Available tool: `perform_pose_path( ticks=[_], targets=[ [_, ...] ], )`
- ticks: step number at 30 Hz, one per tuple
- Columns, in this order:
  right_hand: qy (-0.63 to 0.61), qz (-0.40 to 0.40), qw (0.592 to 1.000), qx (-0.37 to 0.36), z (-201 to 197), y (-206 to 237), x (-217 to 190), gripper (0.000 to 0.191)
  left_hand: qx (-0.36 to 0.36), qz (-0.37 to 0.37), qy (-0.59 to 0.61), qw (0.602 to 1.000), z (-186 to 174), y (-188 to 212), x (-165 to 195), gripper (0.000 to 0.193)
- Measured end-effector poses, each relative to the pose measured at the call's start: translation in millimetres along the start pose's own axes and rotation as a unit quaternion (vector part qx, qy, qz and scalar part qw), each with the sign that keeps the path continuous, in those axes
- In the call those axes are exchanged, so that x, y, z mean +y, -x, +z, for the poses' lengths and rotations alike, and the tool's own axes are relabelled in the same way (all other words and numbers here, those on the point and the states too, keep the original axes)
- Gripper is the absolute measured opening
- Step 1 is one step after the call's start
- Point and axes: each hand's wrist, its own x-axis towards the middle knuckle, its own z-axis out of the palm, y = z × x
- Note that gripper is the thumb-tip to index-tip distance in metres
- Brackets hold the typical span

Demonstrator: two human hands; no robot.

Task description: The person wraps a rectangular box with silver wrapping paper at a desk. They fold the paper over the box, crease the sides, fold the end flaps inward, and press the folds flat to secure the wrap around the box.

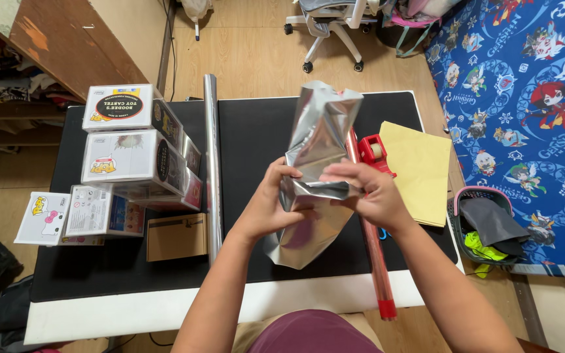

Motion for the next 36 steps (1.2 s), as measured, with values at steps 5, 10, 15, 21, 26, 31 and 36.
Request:
perform_pose_path(
  ticks=[5,10,15,21,26,31,36],
  targets=[
    [0.077,-0.003,0.997,-0.018,2.6,-2.9,-16.0,0.032,-0.016,-0.006,-0.005,1.0,2.3,0.1,-0.4,0.078],
    [0.001,0.086,0.995,-0.057,2.0,-0.4,-17.9,0.035,-0.032,-0.021,-0.017,0.999,4.5,3.9,0.5,0.081],
    [-0.174,0.188,0.965,-0.053,1.4,-4.6,-6.8,0.042,-0.035,-0.022,-0.044,0.998,5.5,7.1,0.1,0.08],
    [-0.055,0.101,0.992,-0.054,-21.9,8.1,0.0,0.061,-0.02,-0.012,0.024,0.999,2.1,10.4,-3.1,0.076],
    [-0.086,0.015,0.996,0.006,-24.7,21.8,25.0,0.035,-0.022,-0.001,0.041,0.999,1.0,9.3,-3.8,0.076],
    [-0.065,0.015,0.996,0.062,-14.8,25.2,33.1,0.033,-0.017,-0.014,0.04,0.999,2.2,6.6,-1.1,0.075],
    [-0.022,0.086,0.995,0.044,-5.2,23.8,0.9,0.037,-0.028,-0.016,0.003,0.999,4.7,5.3,-0.5,0.077]
  ],
)
